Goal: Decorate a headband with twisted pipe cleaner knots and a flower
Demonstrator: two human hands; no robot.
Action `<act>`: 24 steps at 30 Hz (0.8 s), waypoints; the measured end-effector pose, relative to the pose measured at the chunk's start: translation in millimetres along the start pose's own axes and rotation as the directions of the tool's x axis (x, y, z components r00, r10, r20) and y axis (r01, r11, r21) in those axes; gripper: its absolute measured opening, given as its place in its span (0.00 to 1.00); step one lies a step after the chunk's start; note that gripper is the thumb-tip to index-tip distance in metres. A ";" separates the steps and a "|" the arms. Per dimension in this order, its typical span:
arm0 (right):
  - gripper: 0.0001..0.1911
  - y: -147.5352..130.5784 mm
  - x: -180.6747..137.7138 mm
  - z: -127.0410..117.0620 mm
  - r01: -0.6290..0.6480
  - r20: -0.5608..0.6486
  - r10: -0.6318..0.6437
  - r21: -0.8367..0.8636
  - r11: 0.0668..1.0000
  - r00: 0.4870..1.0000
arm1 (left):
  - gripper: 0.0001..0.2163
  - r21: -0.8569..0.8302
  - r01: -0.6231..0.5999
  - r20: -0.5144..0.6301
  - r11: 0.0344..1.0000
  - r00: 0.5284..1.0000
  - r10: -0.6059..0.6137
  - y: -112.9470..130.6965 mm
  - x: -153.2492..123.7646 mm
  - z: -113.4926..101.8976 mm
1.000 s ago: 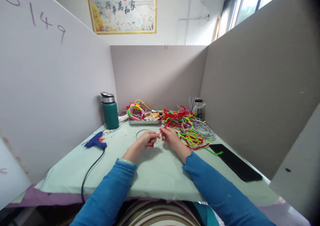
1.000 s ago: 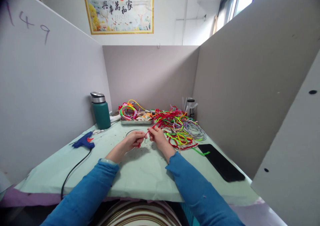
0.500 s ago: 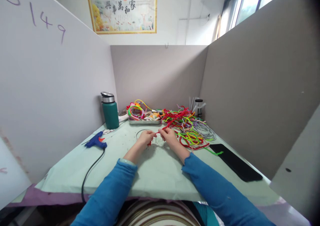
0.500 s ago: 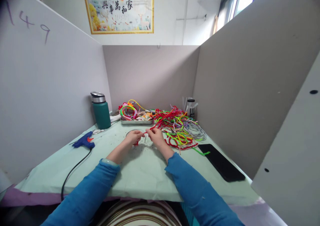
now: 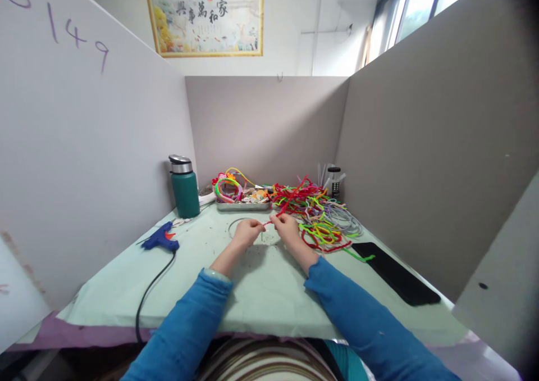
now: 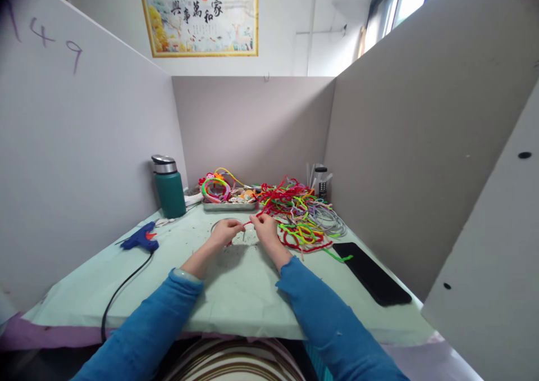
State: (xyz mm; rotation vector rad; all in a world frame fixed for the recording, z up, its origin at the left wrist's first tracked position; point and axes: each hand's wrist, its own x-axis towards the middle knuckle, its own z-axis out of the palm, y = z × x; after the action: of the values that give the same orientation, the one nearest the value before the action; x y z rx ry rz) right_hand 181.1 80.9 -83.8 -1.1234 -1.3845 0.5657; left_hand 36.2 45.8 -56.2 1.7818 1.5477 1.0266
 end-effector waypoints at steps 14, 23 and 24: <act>0.19 -5.2 0.9 -6.2 -0.285 0.245 0.192 0.436 0.853 0.950 | 0.11 -0.158 0.041 0.172 0.987 0.985 -0.013 -2.0 -2.4 0.8; 0.20 -0.3 6.9 -13.7 -0.219 0.133 0.185 0.332 0.917 0.974 | 0.11 -0.299 0.060 0.336 0.952 0.941 0.046 0.2 -7.4 -3.0; 0.20 0.4 6.4 -13.7 -0.214 0.118 0.185 0.316 0.924 0.976 | 0.11 -0.308 0.057 0.348 0.950 0.936 0.057 2.0 -8.9 -3.4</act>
State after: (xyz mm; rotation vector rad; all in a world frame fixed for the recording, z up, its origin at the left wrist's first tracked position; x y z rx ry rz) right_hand 195.3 82.7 -78.7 -0.9816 -1.1996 0.9656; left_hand 34.1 36.5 -54.4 1.6323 1.0964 0.8392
